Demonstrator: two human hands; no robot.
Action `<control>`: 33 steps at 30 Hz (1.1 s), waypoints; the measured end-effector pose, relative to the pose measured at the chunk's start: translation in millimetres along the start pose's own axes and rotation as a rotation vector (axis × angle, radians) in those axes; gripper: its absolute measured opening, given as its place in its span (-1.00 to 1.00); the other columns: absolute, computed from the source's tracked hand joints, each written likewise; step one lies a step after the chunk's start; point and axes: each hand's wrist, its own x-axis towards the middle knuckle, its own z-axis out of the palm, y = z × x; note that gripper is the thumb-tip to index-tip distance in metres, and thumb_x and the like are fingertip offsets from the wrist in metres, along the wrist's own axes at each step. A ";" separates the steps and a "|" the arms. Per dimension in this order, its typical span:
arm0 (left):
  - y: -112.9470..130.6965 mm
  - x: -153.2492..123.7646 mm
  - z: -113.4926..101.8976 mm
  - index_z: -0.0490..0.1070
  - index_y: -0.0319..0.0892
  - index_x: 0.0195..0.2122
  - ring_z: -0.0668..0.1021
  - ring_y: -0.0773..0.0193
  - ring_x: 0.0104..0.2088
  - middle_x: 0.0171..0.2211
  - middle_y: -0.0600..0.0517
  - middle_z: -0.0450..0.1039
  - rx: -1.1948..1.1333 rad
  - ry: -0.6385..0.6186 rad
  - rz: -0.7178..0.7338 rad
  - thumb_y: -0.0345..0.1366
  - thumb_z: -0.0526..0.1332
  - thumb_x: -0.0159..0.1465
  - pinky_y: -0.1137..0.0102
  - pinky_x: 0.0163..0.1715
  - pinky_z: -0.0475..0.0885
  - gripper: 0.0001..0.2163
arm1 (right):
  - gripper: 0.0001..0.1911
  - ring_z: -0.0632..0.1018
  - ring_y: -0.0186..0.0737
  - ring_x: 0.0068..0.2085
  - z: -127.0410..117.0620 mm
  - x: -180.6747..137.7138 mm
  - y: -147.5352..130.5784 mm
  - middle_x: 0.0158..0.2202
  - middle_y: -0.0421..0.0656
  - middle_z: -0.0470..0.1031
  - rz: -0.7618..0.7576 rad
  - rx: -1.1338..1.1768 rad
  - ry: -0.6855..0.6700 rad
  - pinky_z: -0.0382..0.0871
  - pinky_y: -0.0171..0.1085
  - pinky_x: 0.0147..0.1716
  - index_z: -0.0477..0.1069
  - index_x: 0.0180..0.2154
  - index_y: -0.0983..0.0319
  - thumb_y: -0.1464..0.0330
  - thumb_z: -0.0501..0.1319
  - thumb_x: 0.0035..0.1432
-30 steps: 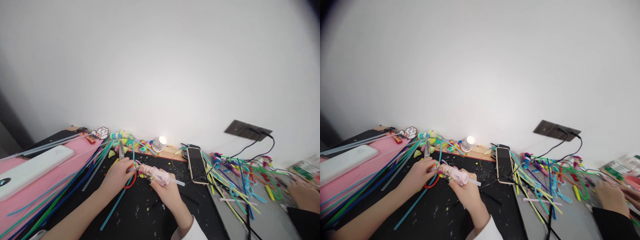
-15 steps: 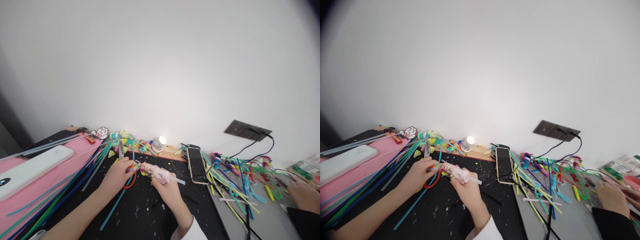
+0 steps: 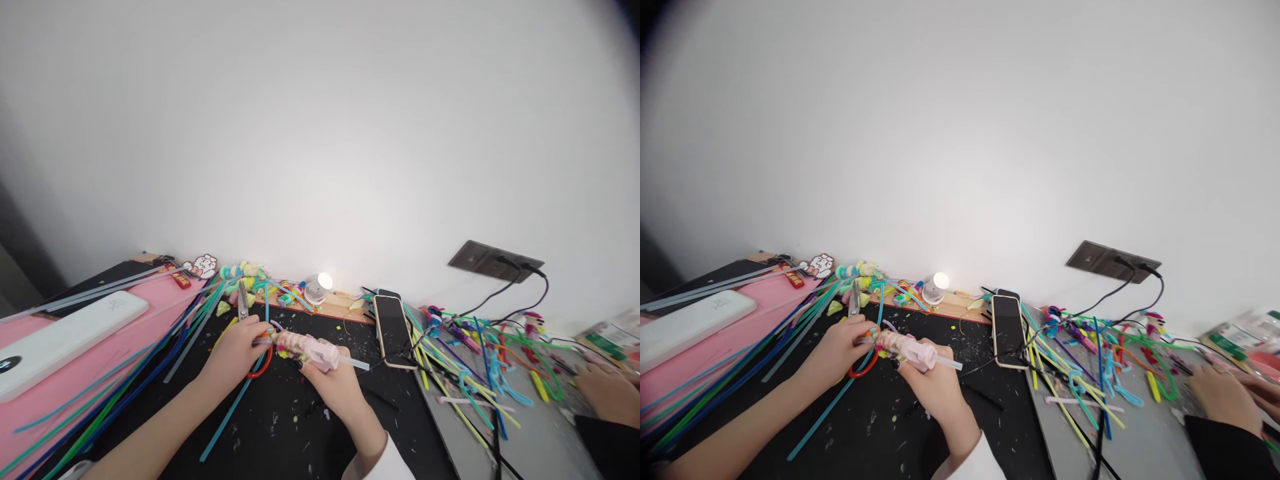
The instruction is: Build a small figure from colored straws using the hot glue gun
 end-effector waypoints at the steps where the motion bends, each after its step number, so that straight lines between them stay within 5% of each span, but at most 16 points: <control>1: -0.5 0.0 0.4 0.29 -0.15 -0.53 0.38 0.22 -0.45 -0.48 0.08 0.20 -0.002 -0.002 0.005 -0.38 0.05 0.16 0.39 -0.41 0.19 -0.86 | -0.93 0.47 -0.29 -0.47 0.0 0.0 0.0 -0.52 -0.27 0.46 -0.002 0.007 -0.003 0.33 -0.36 -0.37 0.47 -0.47 0.22 0.47 0.22 -0.02; 15: -4.2 1.5 3.6 0.28 -0.15 -0.58 0.34 0.24 -0.50 -0.55 0.10 0.21 0.000 0.113 0.001 -0.24 0.08 0.20 0.39 -0.46 0.20 -0.77 | -0.92 0.45 -0.29 -0.46 2.3 -0.3 2.2 -0.52 -0.27 0.44 0.011 0.042 0.020 0.33 -0.35 -0.34 0.44 -0.49 0.22 0.46 0.20 0.00; 28: -1.4 1.6 2.6 0.20 -0.14 -0.60 0.36 0.25 -0.49 -0.54 0.09 0.20 0.031 0.074 -0.012 -0.36 0.07 0.15 0.39 -0.46 0.19 -0.82 | -0.94 0.45 -0.28 -0.48 2.5 -1.1 1.2 -0.55 -0.28 0.43 -0.029 -0.015 -0.004 0.30 -0.36 -0.40 0.41 -0.50 0.20 0.44 0.19 -0.03; 33: -3.5 2.4 4.8 0.09 -0.11 -0.61 0.33 0.26 -0.51 -0.55 0.12 0.14 0.011 0.087 -0.003 -0.18 0.07 0.25 0.38 -0.44 0.19 -0.69 | -0.87 0.40 -0.30 -0.54 1.5 1.8 5.6 -0.59 -0.29 0.34 0.017 0.036 0.093 0.26 -0.37 -0.48 0.30 -0.54 0.19 0.39 0.17 0.04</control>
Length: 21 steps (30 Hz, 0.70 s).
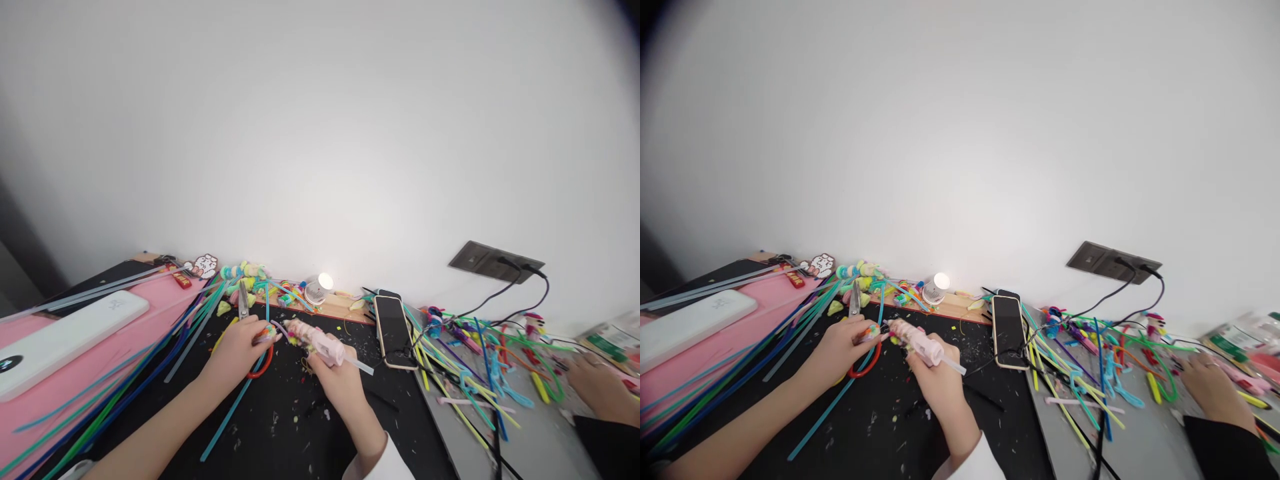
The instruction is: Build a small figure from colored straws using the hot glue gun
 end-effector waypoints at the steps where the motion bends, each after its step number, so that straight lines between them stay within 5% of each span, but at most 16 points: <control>1: -0.3 0.0 0.4 0.06 -0.11 -0.61 0.32 0.26 -0.52 -0.56 0.13 0.12 -0.003 0.005 -0.004 -0.15 0.08 0.26 0.38 -0.44 0.19 -0.66 | -0.87 0.41 -0.29 -0.54 -1.1 0.7 0.7 -0.57 -0.28 0.36 0.021 -0.013 0.029 0.24 -0.36 -0.49 0.30 -0.52 0.18 0.38 0.16 0.06; 4: 0.2 -0.6 0.8 0.08 -0.12 -0.60 0.31 0.27 -0.52 -0.55 0.13 0.12 -0.004 -0.002 -0.010 -0.11 0.10 0.26 0.38 -0.44 0.19 -0.65 | -0.95 0.49 -0.22 -0.46 -4.9 2.3 2.6 -0.47 -0.22 0.48 0.083 -0.147 0.082 0.23 -0.34 -0.46 0.37 -0.37 0.19 0.37 0.14 0.11; 13: 11.2 -3.6 -4.6 0.44 -0.16 -0.43 0.35 0.27 -0.46 -0.45 0.11 0.14 -0.072 -0.058 0.005 -0.15 0.16 0.25 0.40 -0.40 0.23 -0.78 | -0.65 0.46 0.16 -0.10 -1.5 1.3 14.5 -0.17 0.03 0.55 0.183 -0.541 0.121 0.23 -0.04 -0.14 0.43 -0.11 0.23 0.49 0.17 0.00; 21: 19.0 -8.7 -2.6 0.50 -0.12 -0.41 0.36 0.22 -0.27 -0.29 0.06 0.19 -0.644 -0.229 -0.022 -0.07 0.29 0.15 0.40 -0.29 0.30 -0.78 | -0.55 0.33 0.20 0.10 3.0 -0.2 13.8 0.05 0.07 0.40 -0.013 -0.353 0.249 0.14 0.17 0.06 0.39 -0.03 0.23 0.52 0.15 -0.03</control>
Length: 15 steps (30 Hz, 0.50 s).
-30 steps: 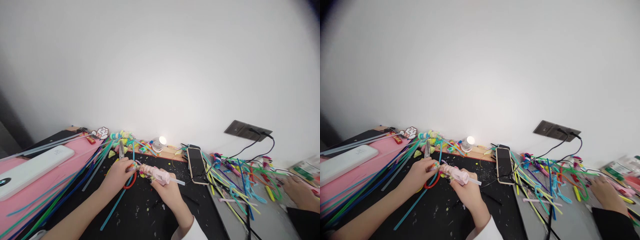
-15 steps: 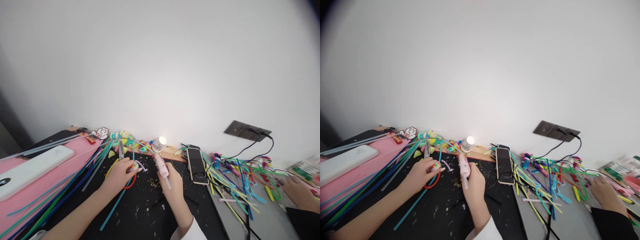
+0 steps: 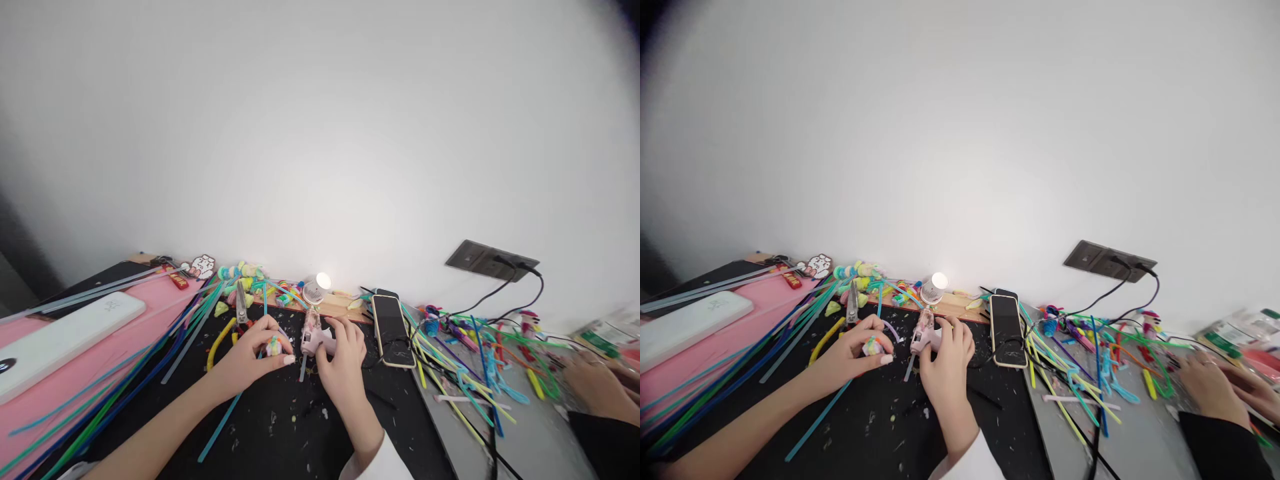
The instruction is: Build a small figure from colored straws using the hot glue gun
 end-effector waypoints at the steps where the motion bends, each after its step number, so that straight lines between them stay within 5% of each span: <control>1: 0.0 -0.8 1.0 0.48 -0.14 -0.41 0.35 0.22 -0.26 -0.26 0.05 0.21 -0.137 -0.029 -0.046 -0.04 0.30 0.14 0.40 -0.28 0.29 -0.75 | -0.59 0.35 0.15 0.08 -1.5 0.5 -1.8 0.03 0.06 0.41 -0.055 0.074 0.009 0.19 0.12 0.06 0.40 -0.04 0.23 0.52 0.14 0.01; 7: -0.4 -4.5 3.2 0.41 -0.17 -0.41 0.34 0.28 -0.28 -0.23 0.04 0.33 -0.781 -0.113 -0.228 -0.03 0.39 0.08 0.38 -0.23 0.26 -0.69 | -0.65 0.43 -0.08 0.02 -6.0 -2.0 -12.3 -0.03 -0.05 0.42 -0.230 0.407 -0.127 0.32 -0.12 0.03 0.44 -0.10 0.17 0.56 0.16 0.07; 15: 5.2 -6.0 6.1 0.39 -0.18 -0.47 0.27 0.33 -0.38 -0.44 0.12 0.27 -0.917 -0.241 -0.282 -0.06 0.46 0.00 0.45 -0.33 0.20 -0.66 | -0.64 0.43 -0.09 0.02 -1.7 -6.8 -18.3 -0.04 -0.08 0.39 -0.233 0.523 -0.209 0.30 -0.13 0.04 0.49 -0.19 0.15 0.63 0.26 -0.01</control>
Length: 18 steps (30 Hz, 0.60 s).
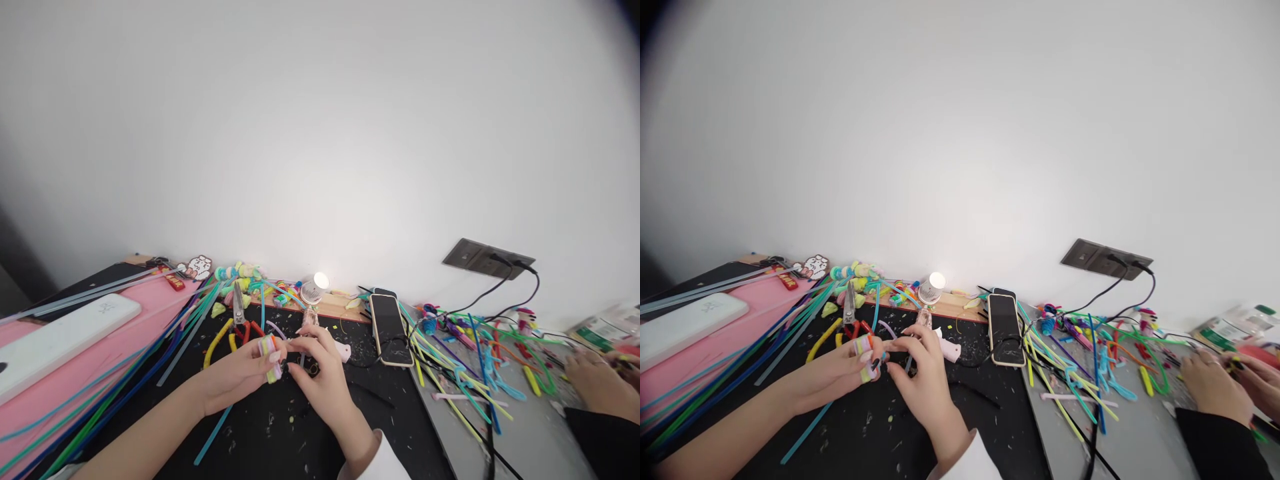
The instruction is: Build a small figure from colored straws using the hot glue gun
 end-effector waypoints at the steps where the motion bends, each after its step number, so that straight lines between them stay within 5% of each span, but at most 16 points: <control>1: 0.1 -0.3 1.6 0.38 -0.18 -0.47 0.26 0.33 -0.38 -0.45 0.13 0.26 0.006 0.000 -0.015 -0.05 0.46 -0.02 0.45 -0.34 0.19 -0.64 | -0.65 0.43 -0.09 0.02 1.7 -0.4 0.4 -0.04 -0.09 0.40 0.001 0.002 -0.005 0.29 -0.13 0.05 0.51 -0.22 0.15 0.64 0.27 -0.01; 18: 1.1 0.5 0.1 0.38 -0.17 -0.42 0.25 0.32 -0.38 -0.44 0.11 0.24 0.071 -0.002 -0.061 -0.08 0.39 0.11 0.43 -0.33 0.20 -0.71 | -0.85 0.48 -0.22 -0.24 6.1 2.3 3.1 -0.15 -0.09 0.41 0.146 0.208 0.068 0.34 -0.27 -0.25 0.41 -0.44 0.21 0.54 0.16 0.11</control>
